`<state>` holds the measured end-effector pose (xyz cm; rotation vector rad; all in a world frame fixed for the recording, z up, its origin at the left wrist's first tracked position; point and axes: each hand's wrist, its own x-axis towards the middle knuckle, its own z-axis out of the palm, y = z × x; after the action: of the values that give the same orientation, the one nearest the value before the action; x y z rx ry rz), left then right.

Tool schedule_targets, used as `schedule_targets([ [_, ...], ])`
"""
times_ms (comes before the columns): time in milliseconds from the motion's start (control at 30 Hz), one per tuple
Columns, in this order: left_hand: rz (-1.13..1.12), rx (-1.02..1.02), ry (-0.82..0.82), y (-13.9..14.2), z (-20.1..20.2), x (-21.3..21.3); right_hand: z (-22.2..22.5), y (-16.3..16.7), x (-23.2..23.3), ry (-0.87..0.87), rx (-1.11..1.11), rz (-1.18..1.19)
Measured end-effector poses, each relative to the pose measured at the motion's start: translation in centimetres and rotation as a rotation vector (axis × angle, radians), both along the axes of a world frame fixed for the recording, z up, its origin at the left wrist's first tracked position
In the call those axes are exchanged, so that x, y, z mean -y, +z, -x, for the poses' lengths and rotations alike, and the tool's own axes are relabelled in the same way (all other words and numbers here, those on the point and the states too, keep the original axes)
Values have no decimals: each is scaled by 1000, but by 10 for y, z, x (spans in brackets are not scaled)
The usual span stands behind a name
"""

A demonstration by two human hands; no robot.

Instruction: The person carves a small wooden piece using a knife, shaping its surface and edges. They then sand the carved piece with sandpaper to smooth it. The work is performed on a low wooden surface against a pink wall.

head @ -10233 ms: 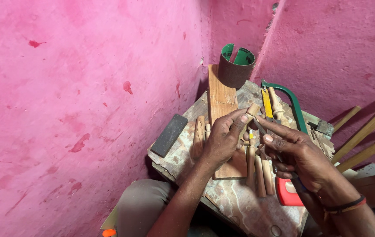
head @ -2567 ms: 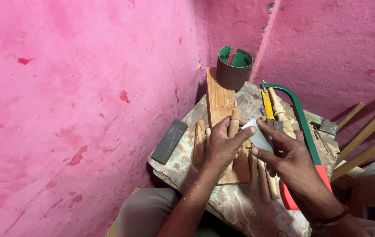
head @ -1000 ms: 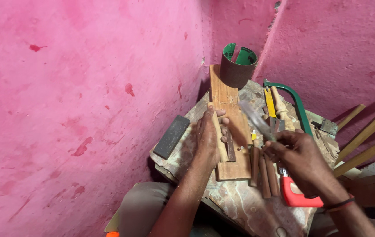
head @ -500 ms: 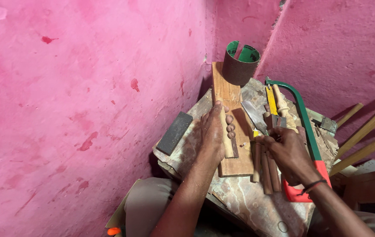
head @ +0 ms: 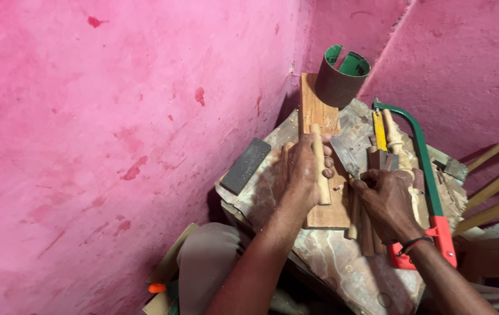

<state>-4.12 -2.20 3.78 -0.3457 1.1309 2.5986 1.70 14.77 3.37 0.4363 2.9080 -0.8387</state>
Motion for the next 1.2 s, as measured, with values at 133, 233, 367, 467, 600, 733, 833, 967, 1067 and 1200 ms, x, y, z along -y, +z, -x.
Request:
schedule_targets([
  [133, -62, 17, -1, -5, 5, 1, 6, -6, 3, 26, -76, 10],
  [233, -38, 13, -15, -7, 5, 2, 10, -12, 3, 24, -57, 46],
  [367, -18, -25, -31, -7, 6, 0, 13, -19, 0, 31, -97, 30],
  [467, -8, -30, -57, -7, 7, 0, 16, -24, 0, 32, -109, 8],
  [600, 50, -46, -62, -6, 7, 2, 16, -30, 3, 23, -99, -49],
  [733, 25, -52, -56, -5, 7, 5, 14, -33, 7, 22, -152, -77],
  [833, 26, -54, -51, -6, 8, 6, 12, -33, 10, 27, -158, -49],
  [967, 30, -60, -54, -8, 9, 7, 12, -30, 16, 20, -143, -53],
  [1067, 45, -70, -49, -9, 9, 9, 11, -28, 22, 25, -151, -75],
  [1200, 82, -61, -43, -7, 10, 11, 10, -25, 27, 69, -161, -127],
])
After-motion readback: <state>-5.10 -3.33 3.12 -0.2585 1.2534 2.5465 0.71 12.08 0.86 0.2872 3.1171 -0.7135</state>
